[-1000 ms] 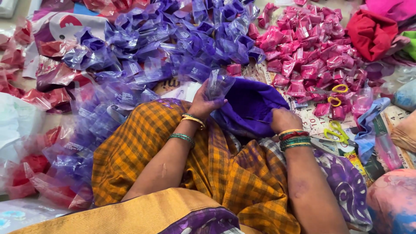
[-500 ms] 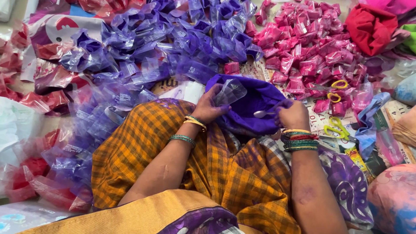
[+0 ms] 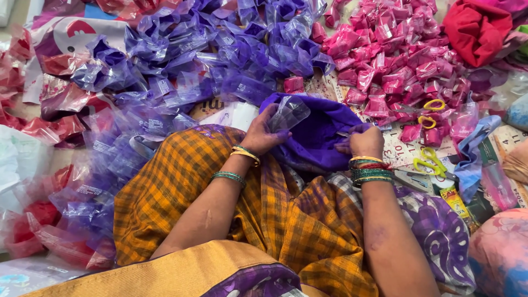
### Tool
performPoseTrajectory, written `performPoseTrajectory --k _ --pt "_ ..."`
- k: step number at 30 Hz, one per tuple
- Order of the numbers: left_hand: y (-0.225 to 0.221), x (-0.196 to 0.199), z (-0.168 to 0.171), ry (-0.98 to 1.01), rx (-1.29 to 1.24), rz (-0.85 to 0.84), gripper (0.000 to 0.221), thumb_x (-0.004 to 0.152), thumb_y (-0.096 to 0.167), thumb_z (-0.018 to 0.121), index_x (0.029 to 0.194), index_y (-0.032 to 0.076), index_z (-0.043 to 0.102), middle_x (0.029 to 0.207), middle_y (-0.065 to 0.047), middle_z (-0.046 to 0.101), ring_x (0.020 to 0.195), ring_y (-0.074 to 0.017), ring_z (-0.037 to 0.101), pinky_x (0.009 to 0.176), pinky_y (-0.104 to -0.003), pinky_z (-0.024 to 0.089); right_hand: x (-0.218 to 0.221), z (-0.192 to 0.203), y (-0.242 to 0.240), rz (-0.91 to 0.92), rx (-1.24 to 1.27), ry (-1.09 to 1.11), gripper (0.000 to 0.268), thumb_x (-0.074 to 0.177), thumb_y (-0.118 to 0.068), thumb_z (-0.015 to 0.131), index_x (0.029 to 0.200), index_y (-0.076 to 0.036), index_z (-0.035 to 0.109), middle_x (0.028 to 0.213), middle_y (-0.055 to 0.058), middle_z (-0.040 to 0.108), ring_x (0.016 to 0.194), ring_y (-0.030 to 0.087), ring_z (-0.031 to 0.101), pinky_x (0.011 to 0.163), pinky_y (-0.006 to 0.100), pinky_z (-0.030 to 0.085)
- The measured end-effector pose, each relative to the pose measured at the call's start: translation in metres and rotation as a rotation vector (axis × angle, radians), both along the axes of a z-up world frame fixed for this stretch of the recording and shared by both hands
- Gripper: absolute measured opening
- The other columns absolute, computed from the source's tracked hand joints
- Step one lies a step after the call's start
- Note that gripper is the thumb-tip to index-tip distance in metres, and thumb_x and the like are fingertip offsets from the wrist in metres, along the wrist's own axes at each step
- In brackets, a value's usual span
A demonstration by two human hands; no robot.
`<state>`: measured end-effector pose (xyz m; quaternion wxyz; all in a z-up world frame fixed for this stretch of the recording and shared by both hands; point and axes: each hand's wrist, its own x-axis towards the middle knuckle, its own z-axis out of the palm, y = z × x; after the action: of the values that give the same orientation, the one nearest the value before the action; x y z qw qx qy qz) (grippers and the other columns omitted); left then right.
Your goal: The person sorts small purple packets and uses a small scoop to fill or process them before placing them into a larger bag.
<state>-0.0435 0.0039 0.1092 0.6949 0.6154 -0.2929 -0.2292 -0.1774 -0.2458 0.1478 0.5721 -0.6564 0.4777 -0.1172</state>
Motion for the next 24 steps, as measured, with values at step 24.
performPoseTrajectory --k 24 --pt "0.003 -0.008 0.030 -0.256 0.228 0.054 0.065 0.073 0.016 0.083 0.132 0.011 0.055 0.112 -0.011 0.074 0.105 -0.0229 0.073 0.092 -0.036 0.056 -0.039 0.120 0.038 0.219 0.103 -0.394 0.014 0.101 0.001 0.056 0.111 0.006 0.064 0.083 0.018 0.071 0.069 0.028 0.074 0.060 0.035 0.063"
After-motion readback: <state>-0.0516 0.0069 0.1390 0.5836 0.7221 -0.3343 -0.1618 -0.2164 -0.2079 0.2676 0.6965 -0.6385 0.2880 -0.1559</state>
